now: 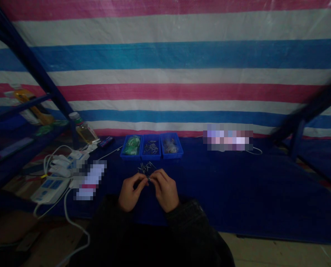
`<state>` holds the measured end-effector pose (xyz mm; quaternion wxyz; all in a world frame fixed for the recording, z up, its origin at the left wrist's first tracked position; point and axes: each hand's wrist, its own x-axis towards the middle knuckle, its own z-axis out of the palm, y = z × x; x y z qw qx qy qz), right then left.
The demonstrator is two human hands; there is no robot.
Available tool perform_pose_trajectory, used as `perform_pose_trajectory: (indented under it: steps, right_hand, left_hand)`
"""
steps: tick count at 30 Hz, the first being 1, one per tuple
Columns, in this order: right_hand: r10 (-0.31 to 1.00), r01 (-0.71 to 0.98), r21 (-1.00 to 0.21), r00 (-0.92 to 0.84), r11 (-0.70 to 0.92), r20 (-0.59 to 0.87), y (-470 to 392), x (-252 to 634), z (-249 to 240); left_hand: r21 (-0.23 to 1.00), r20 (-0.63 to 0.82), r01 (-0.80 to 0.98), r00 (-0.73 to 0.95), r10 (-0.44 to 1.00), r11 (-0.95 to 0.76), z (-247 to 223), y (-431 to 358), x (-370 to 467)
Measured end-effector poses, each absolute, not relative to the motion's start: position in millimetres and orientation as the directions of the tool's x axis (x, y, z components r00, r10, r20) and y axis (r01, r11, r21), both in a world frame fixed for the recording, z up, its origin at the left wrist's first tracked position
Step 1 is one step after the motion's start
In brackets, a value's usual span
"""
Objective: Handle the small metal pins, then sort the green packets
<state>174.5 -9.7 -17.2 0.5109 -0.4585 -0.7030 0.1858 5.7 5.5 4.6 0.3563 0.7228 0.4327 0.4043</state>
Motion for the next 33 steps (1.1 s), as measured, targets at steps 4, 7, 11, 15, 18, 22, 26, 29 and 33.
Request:
perform_pose_trajectory:
  steps: [4,7,11,15,18,22,26,29,33]
  right_hand:
    - [0.850,0.461,-0.731,-0.109,0.503,0.516,-10,174,-19]
    - [0.862,0.468,-0.738,-0.114,0.486,0.494,-10,174,-18]
    - [0.869,0.504,-0.726,-0.114,0.468,0.481,-11,175,-16]
    - [0.868,0.536,-0.714,-0.074,0.450,0.492,-9,176,-16]
    - [0.861,0.530,-0.726,-0.015,0.438,0.508,-8,178,-16]
    - [0.845,0.506,-0.739,0.037,0.445,0.534,-8,181,-15]
    - [0.824,0.535,-0.718,0.067,0.446,0.562,4,182,-6]
    - [0.797,0.632,-0.657,0.099,0.412,0.596,29,183,9]
    - [0.765,0.767,-0.530,0.080,0.362,0.639,67,186,24]
  left_hand:
    - [0.853,0.277,0.352,0.323,0.905,-0.386,5,5,5]
    - [0.849,0.276,0.358,0.328,0.903,-0.390,5,5,5]
    - [0.834,0.292,0.378,0.318,0.902,-0.403,7,4,6]
    - [0.830,0.311,0.379,0.296,0.903,-0.410,8,3,6]
    - [0.842,0.314,0.370,0.257,0.914,-0.394,7,3,5]
    - [0.863,0.311,0.352,0.193,0.931,-0.362,5,4,4]
    - [0.876,0.305,0.336,0.168,0.937,-0.346,5,5,3]
    - [0.880,0.306,0.326,0.169,0.937,-0.346,6,5,4]
    - [0.880,0.308,0.324,0.166,0.937,-0.347,6,6,3]
